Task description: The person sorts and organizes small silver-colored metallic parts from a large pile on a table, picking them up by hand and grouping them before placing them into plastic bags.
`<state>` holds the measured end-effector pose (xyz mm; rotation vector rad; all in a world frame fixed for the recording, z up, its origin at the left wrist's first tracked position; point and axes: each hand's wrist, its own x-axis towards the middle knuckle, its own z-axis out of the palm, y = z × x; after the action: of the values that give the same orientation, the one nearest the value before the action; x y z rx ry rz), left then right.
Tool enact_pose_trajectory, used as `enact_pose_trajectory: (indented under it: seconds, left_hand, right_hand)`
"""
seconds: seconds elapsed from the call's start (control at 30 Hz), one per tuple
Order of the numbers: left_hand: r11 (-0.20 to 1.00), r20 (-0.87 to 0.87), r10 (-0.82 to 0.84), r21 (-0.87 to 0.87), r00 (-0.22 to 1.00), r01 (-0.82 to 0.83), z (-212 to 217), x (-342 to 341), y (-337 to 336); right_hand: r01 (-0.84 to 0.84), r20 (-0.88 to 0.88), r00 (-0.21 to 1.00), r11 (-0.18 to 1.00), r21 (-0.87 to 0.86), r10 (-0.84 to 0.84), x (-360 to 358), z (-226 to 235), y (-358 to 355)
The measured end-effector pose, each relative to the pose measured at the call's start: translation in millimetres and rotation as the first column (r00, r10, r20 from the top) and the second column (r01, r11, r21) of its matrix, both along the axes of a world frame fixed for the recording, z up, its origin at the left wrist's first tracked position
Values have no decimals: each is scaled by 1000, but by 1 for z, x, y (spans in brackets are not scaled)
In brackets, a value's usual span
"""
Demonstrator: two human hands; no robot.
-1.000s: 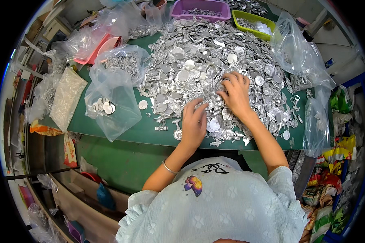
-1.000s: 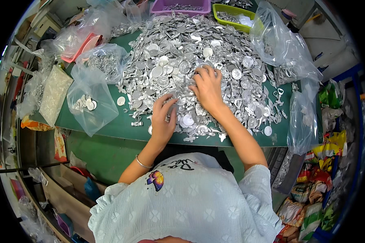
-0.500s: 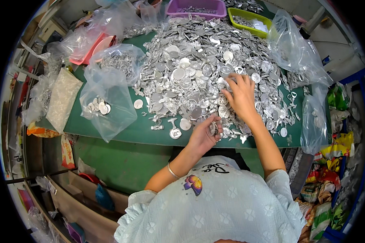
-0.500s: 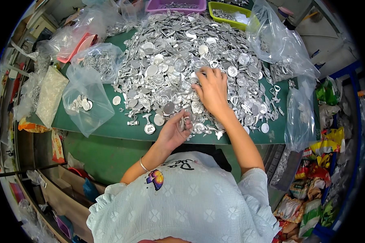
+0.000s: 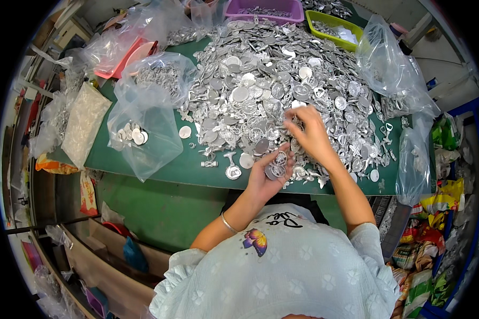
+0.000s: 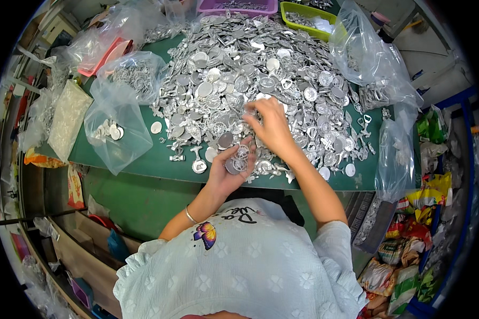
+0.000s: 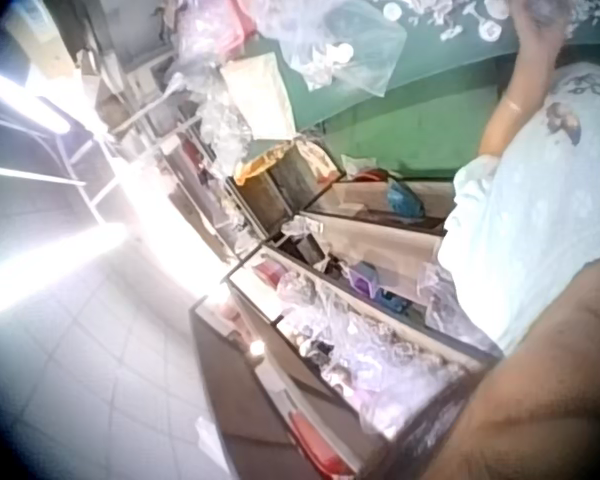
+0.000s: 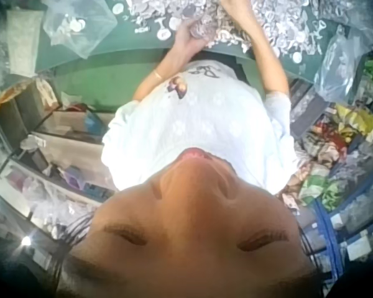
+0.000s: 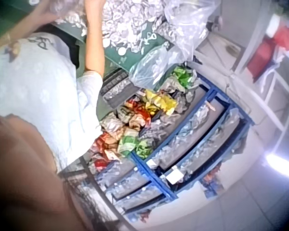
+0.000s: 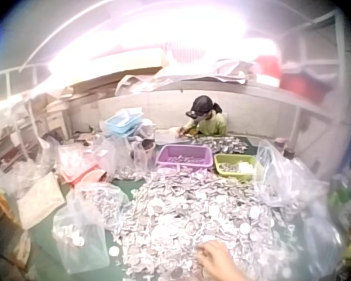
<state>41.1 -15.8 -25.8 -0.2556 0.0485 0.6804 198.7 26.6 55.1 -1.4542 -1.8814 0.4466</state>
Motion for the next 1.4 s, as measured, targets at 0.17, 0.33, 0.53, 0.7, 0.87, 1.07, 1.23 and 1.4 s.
enact_pose_trajectory:
  seconds: [0.17,0.33,0.53,0.7,0.87,1.07,1.23,1.4]
  left_hand:
    - [994,74,-71,92,995,64,-12,0,-3]
    - [993,-426,107,94,898,-73,52,0,-3]
    - [998,-317,70,23,946,-66,25,4,0]
    - [1000,-148,-28,-14,989,26,13,4,-5]
    - [1000,-250,16,-13,968,-20,32,0,-4]
    - [985,-338,133,-61,932,-163,46,3,2]
    - [992,-132,24,-124,991,-40,20,-2,-4]
    - [999,-35,14,-46,999,-16,13,-11,-9]
  right_hand:
    - [12,139,989,963,268,-51,-2,-24,38]
    - [90,-332,932,981,-171,-144,13,-8,7]
    - [176,315,927,978,109,-202,-3,-13,3]
    - [239,496,816,954,182,-298,-17,-24,31]
    - [259,-86,958,955,-144,-272,6,-10,21]
    - [-211,-334,943,759,-616,-9,-3,22,-7]
    - [24,209,978,999,24,-29,-20,-10,30]
    - [250,432,842,944,217,-322,-21,-6,23]
